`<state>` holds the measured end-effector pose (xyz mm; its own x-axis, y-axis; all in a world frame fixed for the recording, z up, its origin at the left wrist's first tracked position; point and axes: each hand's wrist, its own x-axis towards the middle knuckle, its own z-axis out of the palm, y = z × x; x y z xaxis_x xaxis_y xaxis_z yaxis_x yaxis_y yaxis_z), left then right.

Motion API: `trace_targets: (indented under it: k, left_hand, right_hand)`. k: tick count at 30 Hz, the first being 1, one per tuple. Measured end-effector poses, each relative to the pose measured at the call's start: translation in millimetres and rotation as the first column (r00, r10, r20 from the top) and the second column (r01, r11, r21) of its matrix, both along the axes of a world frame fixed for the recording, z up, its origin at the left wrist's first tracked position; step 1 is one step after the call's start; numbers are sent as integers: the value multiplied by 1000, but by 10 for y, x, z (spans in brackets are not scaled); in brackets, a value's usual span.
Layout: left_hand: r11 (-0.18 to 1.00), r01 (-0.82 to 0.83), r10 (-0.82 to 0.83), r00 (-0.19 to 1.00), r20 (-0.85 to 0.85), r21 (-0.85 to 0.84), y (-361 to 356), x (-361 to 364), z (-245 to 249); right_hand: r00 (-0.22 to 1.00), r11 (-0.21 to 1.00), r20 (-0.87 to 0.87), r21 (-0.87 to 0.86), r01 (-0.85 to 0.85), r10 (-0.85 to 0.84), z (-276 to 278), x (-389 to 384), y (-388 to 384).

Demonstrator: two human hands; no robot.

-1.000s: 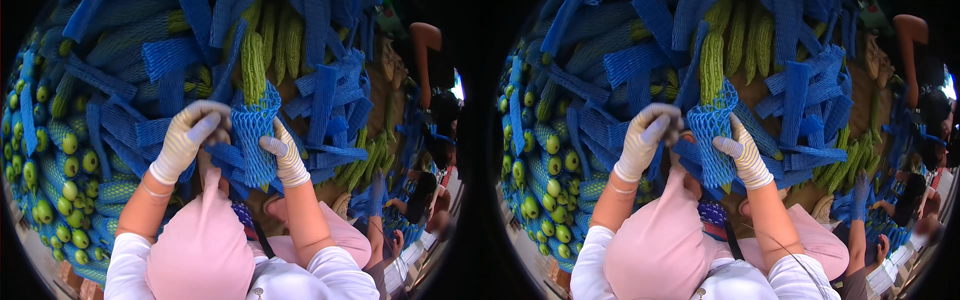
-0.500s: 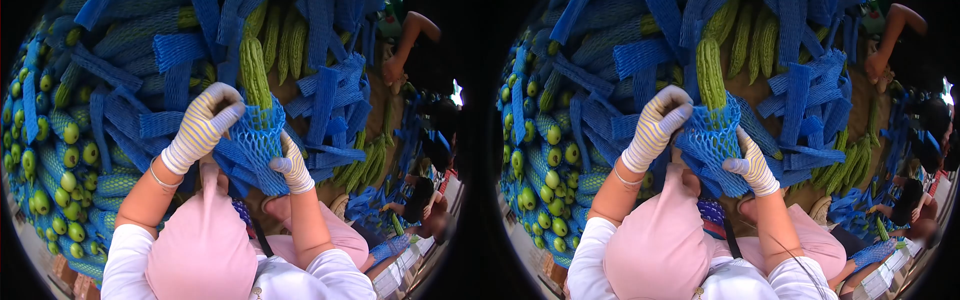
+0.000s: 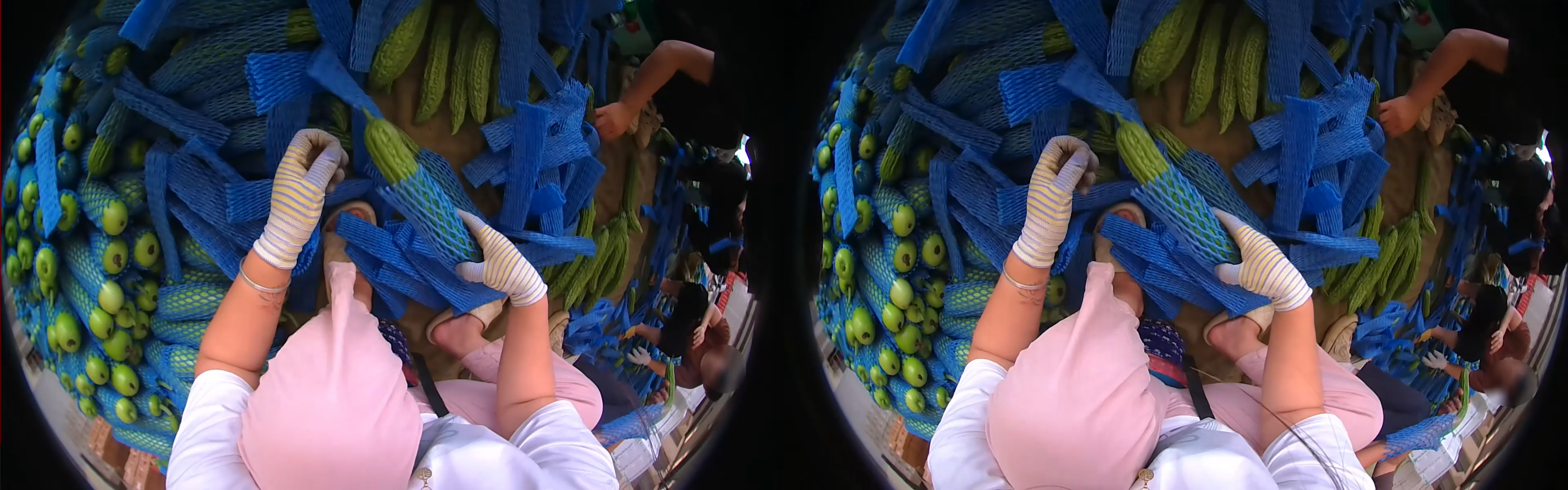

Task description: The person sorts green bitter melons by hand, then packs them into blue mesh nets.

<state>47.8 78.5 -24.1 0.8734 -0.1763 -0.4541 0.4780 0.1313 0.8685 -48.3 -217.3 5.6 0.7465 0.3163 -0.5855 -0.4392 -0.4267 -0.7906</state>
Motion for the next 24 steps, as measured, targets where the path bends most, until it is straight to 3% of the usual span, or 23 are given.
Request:
trace_targets:
  k: [2,3,4,5,7,9,11,12,16,18,19,21,23,24]
  left_hand:
    - [999,-29,25,997,70,46,-106,-8,-71]
    - [994,-61,48,989,139,95,-140,-6,-92]
    - [993,2,-19,990,140,120,-135,5,-219]
    - [993,0,-17,990,139,119,-153,19,-275]
    - [804,67,-332,875,353,591,-215,105,-365]
    - [761,154,-416,861,292,630,-269,206,-479]
    - [638,153,-512,816,268,755,-379,281,-563]
    - [568,175,-544,813,208,804,-427,331,-576]
    - [554,78,-543,789,289,829,-494,407,-645]
    - [784,84,-415,809,417,615,-476,372,-450]
    - [782,86,-418,808,416,618,-464,342,-399]
    - [957,164,-240,909,341,237,-425,269,-326]
    - [967,127,-191,933,306,220,-350,188,-313]
    - [976,83,-137,952,272,200,-322,153,-310]
  right_hand:
    - [1000,997,4,-66,-30,31,-164,-65,-82]
    - [986,935,65,-331,-126,156,-297,-119,-87]
    - [954,797,88,-575,-186,287,-401,-184,-91]
    - [953,796,88,-576,-188,289,-462,-225,-65]
    - [959,727,89,-671,-143,271,-584,-251,1]
    - [959,713,89,-689,-135,268,-572,-219,86]
    - [890,841,425,-533,98,166,-529,-121,154]
    - [868,878,486,-455,151,103,-466,-8,225]
    - [776,905,607,-215,368,-171,-517,532,571]
    - [776,890,613,-257,377,-151,-686,775,744]
    - [776,875,617,-298,382,-129,-775,864,793]
    - [828,907,531,-236,348,-180,-945,1005,833]
    - [874,934,434,-169,316,-217,-895,1030,861]
    - [744,810,331,139,570,-581,-670,1063,867]
